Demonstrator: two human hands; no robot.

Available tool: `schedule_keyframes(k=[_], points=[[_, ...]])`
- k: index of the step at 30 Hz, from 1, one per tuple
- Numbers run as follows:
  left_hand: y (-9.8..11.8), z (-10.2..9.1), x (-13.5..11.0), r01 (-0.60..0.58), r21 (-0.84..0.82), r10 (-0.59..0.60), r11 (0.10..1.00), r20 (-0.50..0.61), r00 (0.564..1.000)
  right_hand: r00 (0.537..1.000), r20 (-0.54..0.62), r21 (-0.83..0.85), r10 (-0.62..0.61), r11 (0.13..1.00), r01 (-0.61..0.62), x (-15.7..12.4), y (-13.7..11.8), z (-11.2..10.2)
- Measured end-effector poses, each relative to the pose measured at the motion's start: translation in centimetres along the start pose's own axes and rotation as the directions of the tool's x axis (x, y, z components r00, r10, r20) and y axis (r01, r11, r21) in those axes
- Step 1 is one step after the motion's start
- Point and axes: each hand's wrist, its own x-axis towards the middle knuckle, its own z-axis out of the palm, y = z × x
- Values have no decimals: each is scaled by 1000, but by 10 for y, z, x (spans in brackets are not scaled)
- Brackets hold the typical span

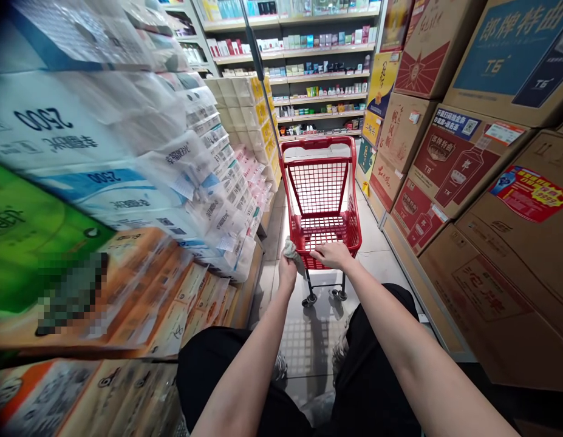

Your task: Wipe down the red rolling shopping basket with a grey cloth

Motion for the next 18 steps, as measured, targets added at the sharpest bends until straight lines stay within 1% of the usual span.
schedule_keyframes(k=[4, 7, 10, 12, 14, 16, 18], points=[[-22, 8, -33, 135, -25, -134, 991, 40, 990, 1000, -18, 4, 12, 1000, -12, 2, -2, 1], [-29, 10, -46, 195, -90, -191, 977, 56, 980, 1000, -21, 9, 9, 1000, -9, 1, -2, 1], [-16, 9, -42, 186, -145, -191, 972, -23, 981, 1000, -25, 18, 0, 1000, 0, 0, -1, 2], [-2, 11, -38, 146, -133, -159, 980, -93, 983, 999, -34, 22, -5, 1000, 6, -1, -1, 2], [9, 14, -39, 102, -103, -114, 990, -128, 985, 999, -48, 20, -10, 1000, 11, -1, -1, 3], [11, 20, -43, 91, -84, -101, 992, -135, 986, 998, -58, 19, -13, 1000, 14, -1, -2, 4], [5, 24, -48, 148, -90, -158, 985, -129, 979, 998, -60, 15, -14, 1000, 15, -2, -2, 4]])
